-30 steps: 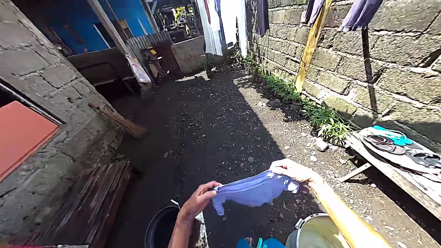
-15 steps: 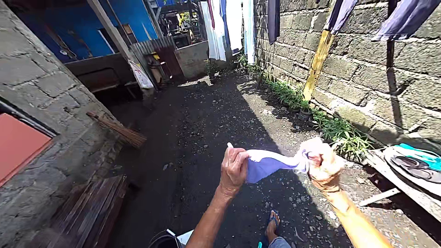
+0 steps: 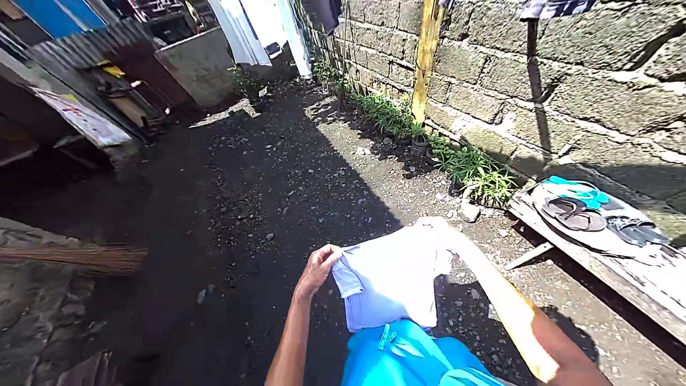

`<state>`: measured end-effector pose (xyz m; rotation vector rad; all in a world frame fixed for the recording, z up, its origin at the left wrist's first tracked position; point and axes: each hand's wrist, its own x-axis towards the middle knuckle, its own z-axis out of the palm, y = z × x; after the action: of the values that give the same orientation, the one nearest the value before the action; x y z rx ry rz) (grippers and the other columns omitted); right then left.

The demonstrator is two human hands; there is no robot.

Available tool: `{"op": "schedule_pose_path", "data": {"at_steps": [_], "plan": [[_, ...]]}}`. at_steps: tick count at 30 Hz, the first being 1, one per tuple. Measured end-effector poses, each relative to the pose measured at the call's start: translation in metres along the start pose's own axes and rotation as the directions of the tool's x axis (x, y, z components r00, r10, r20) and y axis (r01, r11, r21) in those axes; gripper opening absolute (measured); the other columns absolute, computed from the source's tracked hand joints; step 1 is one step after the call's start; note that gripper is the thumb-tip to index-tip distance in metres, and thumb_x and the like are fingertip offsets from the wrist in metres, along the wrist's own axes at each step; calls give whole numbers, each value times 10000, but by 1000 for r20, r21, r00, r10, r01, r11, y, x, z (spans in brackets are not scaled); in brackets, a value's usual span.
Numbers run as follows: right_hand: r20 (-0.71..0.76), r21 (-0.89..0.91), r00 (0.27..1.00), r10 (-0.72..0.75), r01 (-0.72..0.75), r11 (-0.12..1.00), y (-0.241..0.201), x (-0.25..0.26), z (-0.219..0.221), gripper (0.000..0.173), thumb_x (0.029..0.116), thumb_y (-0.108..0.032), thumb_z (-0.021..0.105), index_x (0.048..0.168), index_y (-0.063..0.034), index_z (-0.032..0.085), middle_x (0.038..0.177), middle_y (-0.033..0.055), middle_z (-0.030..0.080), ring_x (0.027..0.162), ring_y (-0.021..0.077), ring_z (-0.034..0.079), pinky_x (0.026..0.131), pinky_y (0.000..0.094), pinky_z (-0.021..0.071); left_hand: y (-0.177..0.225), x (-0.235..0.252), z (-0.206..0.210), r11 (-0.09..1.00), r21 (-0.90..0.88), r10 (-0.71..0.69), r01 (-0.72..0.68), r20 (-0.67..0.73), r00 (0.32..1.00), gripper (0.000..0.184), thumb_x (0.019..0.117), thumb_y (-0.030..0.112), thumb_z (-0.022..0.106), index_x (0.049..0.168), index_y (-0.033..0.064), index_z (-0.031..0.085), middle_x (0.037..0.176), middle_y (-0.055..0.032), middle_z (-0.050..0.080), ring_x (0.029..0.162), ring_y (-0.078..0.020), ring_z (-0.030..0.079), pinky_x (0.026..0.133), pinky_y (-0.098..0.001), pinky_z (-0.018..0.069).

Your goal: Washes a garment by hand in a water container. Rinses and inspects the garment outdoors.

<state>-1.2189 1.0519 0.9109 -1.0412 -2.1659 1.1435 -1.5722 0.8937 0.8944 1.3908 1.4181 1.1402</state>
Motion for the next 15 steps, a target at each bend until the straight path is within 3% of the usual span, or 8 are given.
{"op": "schedule_pose_path", "data": {"at_steps": [3,7,9,13,15], "plan": [[-15,2,999,-38,38,999,-7,36,-36,140,997,6,555,979,51,686,880,137,670,810,169,628,792,385,534,23,44,-6,978,201,62,-58,-11,998,180,1048,151,566,1076,18,684,950,-51,690,860,-96,651,831,-322,553],[-33,34,995,-99,100,994,0,90,-72,122,941,-139,685,963,-23,718,859,68,688,784,116,634,767,349,539,36,123,-18,914,372,168,-158,6,986,131,1009,68,597,1110,8,656,986,-121,655,808,-178,636,762,-374,556],[-61,-7,993,-104,104,995,8,121,-86,152,910,-180,737,972,-42,725,870,78,700,794,152,656,770,393,552,43,176,-22,892,429,160,-142,-5,987,145,983,33,607,1098,-19,679,972,-144,630,812,-213,620,775,-406,544],[-254,-168,965,-64,21,986,-14,182,-116,184,878,-180,800,982,-46,728,941,133,715,898,258,679,864,516,532,66,267,-37,868,467,231,-168,-80,970,156,953,69,659,1085,-6,697,934,-135,625,797,-211,591,764,-406,510],[-377,-148,916,-137,87,985,-27,209,-126,196,869,-171,807,984,-47,708,904,101,708,837,204,674,823,445,545,82,303,-40,863,440,335,-247,-134,932,180,980,119,655,1113,3,693,942,-118,642,789,-181,599,759,-372,513]]}}
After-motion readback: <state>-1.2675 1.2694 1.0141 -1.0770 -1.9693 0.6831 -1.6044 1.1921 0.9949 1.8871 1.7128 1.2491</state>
